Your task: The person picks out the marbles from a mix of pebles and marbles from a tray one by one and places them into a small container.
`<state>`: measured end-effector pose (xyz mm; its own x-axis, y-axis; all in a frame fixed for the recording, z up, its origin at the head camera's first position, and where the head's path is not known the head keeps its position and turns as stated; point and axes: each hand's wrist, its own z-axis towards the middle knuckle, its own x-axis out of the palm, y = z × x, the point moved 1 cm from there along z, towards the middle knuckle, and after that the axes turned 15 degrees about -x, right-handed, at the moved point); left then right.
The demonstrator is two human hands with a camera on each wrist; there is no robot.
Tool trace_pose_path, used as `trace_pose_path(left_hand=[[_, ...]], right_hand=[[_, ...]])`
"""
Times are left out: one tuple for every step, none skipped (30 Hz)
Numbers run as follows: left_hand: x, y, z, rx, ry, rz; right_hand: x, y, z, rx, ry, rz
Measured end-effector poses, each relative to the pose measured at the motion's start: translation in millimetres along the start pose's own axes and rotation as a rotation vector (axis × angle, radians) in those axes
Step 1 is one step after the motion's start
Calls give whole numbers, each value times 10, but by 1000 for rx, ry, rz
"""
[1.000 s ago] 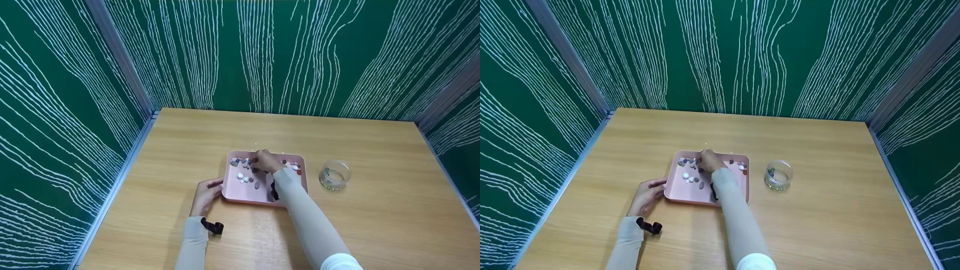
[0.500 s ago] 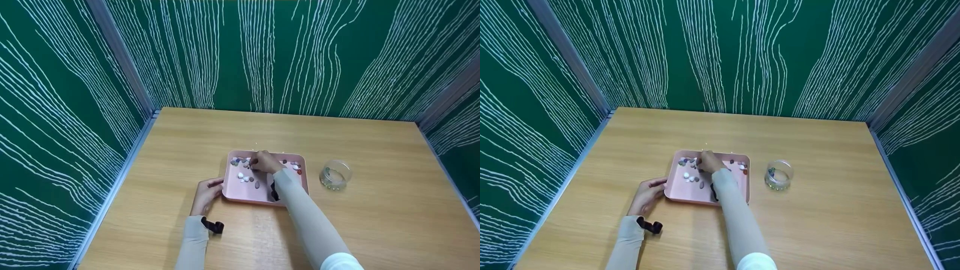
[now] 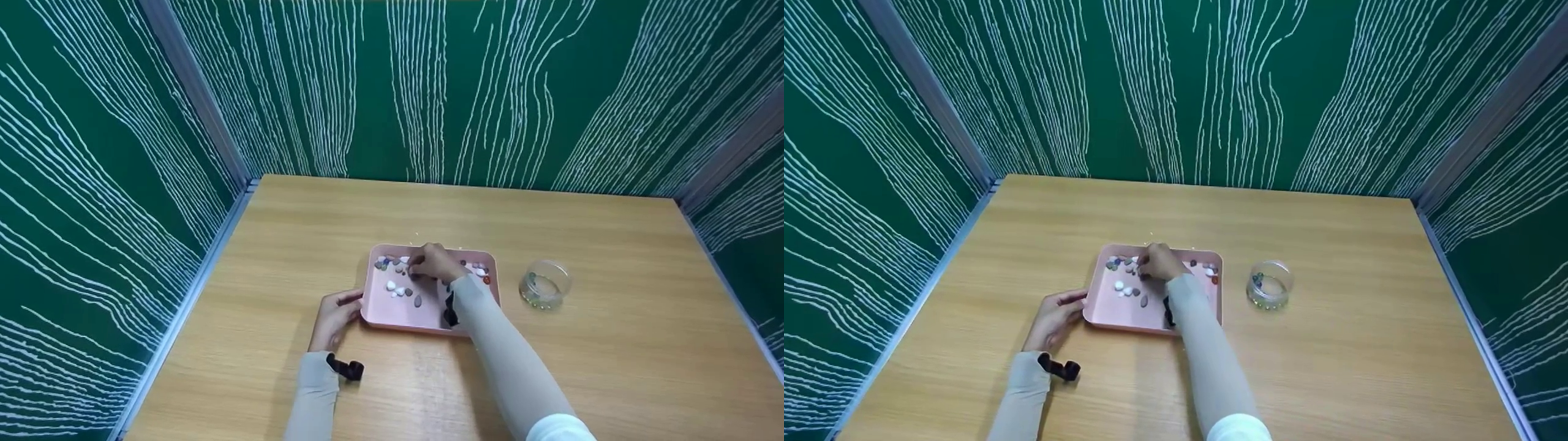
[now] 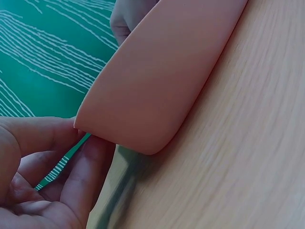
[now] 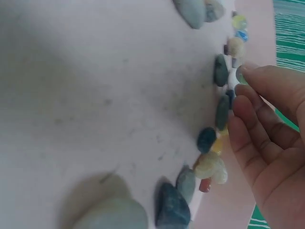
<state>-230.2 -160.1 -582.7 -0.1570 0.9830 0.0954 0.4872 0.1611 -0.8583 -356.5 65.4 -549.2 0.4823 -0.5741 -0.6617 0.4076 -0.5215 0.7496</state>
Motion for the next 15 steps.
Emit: trace_pose_path(left_hand=[[3, -2, -1, -4, 0, -2], [5, -3, 0, -7, -3, -1], [6, -1, 2, -10, -3, -2], [7, 0, 4, -13, -2, -2], [9, 1, 5, -15, 0, -4], [9, 1, 6, -13, 3, -4], [11, 0, 4, -15, 3, -6], [11, 3, 5, -9, 7, -4], [11, 4, 5, -8, 8, -4], [12, 5, 4, -7, 7, -2], [13, 7, 4, -5, 6, -3], [12, 9, 5, -4, 5, -4], [13, 12, 9, -6, 5, -8], [12, 15, 12, -7, 5, -9], [12, 15, 16, -12, 2, -14]], right_hand=[[-18, 7, -13, 5, -4, 16], [-36, 14, -26, 9, -7, 28], [-55, 20, -38, 8, -13, 34], [-73, 23, -52, 19, -17, 41], [-92, 26, -68, 29, -22, 49], [-110, 29, -81, 39, -25, 54], [-129, 30, -93, 45, -29, 58], [-148, 33, -104, 54, -32, 66], [-167, 35, -117, 67, -36, 79], [-185, 36, -128, 82, -38, 100], [-206, 39, -136, 84, -40, 109], [-227, 41, -143, 83, -41, 118], [-250, 43, -152, 83, -44, 124], [-275, 47, -162, 87, -47, 132], [-301, 49, -172, 87, -49, 136]])
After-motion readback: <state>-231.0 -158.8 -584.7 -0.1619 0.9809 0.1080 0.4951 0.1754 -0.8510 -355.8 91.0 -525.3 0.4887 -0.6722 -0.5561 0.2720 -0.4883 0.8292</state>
